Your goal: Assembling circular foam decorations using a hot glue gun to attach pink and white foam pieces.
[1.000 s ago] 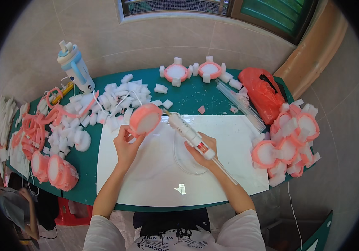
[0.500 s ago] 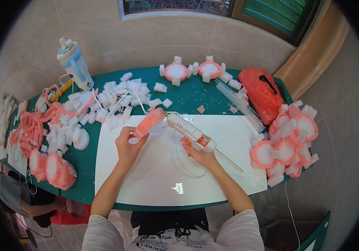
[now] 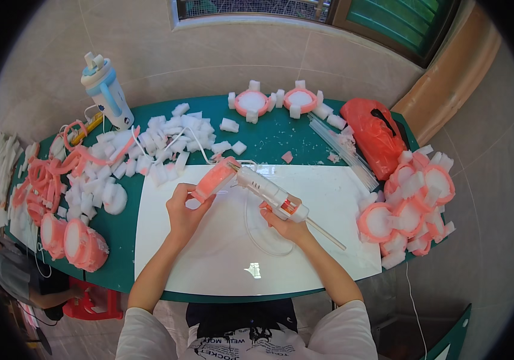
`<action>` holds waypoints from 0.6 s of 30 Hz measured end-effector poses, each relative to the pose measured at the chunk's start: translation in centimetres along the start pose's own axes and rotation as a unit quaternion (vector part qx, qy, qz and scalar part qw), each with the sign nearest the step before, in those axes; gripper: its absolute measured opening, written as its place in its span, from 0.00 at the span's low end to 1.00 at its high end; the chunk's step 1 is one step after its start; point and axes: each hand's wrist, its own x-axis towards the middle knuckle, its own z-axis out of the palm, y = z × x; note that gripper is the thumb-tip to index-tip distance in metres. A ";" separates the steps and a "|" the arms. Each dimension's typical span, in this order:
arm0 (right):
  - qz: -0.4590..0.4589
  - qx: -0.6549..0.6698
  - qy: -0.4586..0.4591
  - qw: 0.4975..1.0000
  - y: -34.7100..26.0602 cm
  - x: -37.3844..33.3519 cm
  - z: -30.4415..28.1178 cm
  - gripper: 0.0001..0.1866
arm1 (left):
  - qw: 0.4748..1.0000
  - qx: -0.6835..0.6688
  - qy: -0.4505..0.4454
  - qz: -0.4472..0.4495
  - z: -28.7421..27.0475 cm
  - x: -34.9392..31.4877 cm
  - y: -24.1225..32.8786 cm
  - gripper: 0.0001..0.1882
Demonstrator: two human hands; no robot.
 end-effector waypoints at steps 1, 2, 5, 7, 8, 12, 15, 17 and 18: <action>0.000 0.000 0.000 1.000 0.0 0.0 0.0 0.06 | 1.000 0.000 -0.001 -0.003 0.0 0.0 0.0 0.13; -0.002 0.007 0.003 1.000 -0.1 0.0 0.1 0.06 | 1.000 0.000 -0.002 -0.006 0.0 0.0 0.0 0.13; -0.002 0.011 0.008 1.000 0.1 0.0 0.1 0.05 | 1.000 0.004 0.000 -0.004 -0.1 0.0 0.0 0.13; -0.001 0.008 0.009 1.000 0.1 0.0 0.1 0.05 | 1.000 0.003 0.000 -0.006 -0.2 0.0 0.2 0.13; -0.008 0.002 0.009 1.000 0.1 0.0 0.1 0.05 | 1.000 0.001 0.000 -0.008 -0.2 0.1 0.2 0.13; 0.004 0.016 0.019 1.000 0.4 -0.1 0.1 0.05 | 1.000 0.003 0.004 -0.009 -0.2 0.1 0.2 0.13; -0.014 0.007 0.011 1.000 0.6 -0.1 -0.1 0.05 | 1.000 0.002 0.007 -0.006 -0.2 0.1 0.2 0.14; -0.015 -0.001 0.011 1.000 0.5 -0.1 -0.1 0.04 | 1.000 0.007 0.006 -0.006 -0.2 0.1 0.0 0.14; -0.015 -0.009 0.011 1.000 0.5 -0.1 0.0 0.04 | 1.000 0.008 0.006 -0.006 -0.2 0.1 0.1 0.14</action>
